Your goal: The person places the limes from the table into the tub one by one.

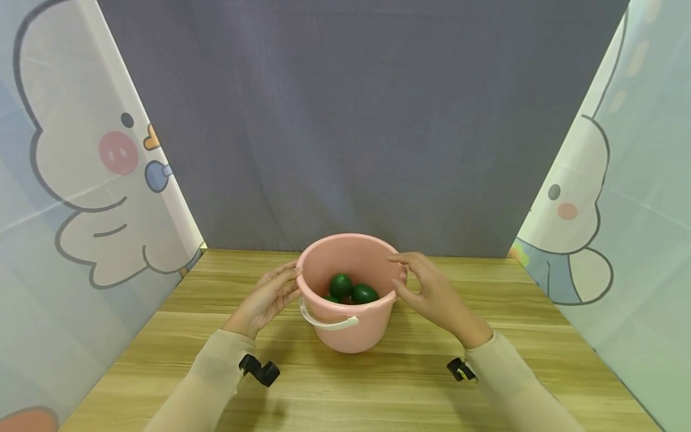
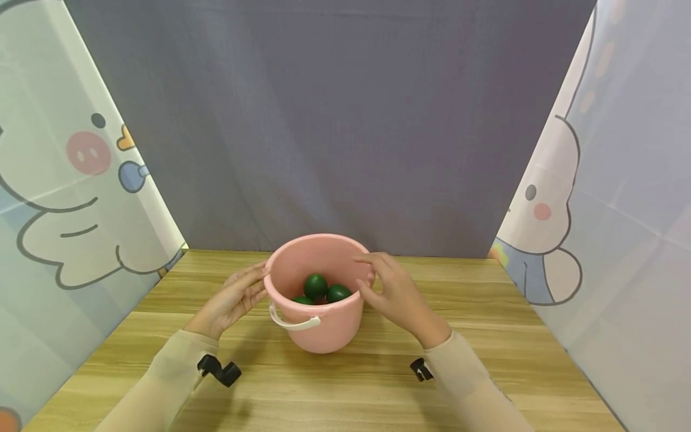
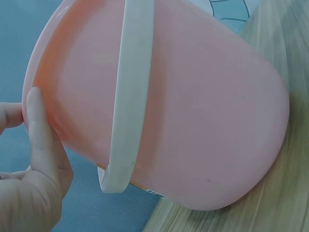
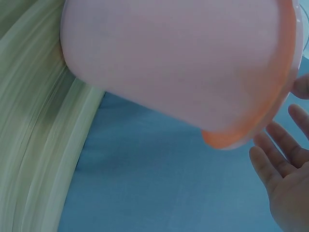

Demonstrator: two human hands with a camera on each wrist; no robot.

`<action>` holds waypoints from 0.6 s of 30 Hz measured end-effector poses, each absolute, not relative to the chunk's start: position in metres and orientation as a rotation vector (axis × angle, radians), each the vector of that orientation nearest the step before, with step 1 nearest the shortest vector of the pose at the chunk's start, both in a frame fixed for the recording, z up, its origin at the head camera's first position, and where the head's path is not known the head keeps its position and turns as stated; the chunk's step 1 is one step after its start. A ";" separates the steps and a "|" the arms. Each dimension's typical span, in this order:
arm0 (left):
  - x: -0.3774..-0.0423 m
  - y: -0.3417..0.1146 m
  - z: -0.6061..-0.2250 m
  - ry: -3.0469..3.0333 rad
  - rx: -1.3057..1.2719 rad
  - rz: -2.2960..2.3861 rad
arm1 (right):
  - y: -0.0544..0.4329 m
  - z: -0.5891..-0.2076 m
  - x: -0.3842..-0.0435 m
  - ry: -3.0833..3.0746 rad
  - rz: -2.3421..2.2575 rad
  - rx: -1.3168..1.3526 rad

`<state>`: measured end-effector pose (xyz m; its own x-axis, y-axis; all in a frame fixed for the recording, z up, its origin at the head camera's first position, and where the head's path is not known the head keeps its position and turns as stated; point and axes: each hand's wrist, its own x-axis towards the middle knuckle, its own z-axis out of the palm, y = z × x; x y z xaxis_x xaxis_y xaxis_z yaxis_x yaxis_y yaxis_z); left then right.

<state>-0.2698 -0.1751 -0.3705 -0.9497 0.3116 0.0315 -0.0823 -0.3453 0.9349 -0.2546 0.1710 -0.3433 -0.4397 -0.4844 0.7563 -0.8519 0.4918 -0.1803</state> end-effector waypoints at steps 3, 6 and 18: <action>-0.270 -0.175 -0.371 1.630 0.301 2.378 | 0.174 -0.343 -0.254 -2.093 0.729 1.085; -0.270 -0.175 -0.371 1.626 0.305 2.378 | 0.176 -0.343 -0.254 -2.093 0.723 1.078; -0.273 -0.175 -0.373 1.624 0.322 2.379 | 0.187 -0.347 -0.251 -2.131 0.715 1.037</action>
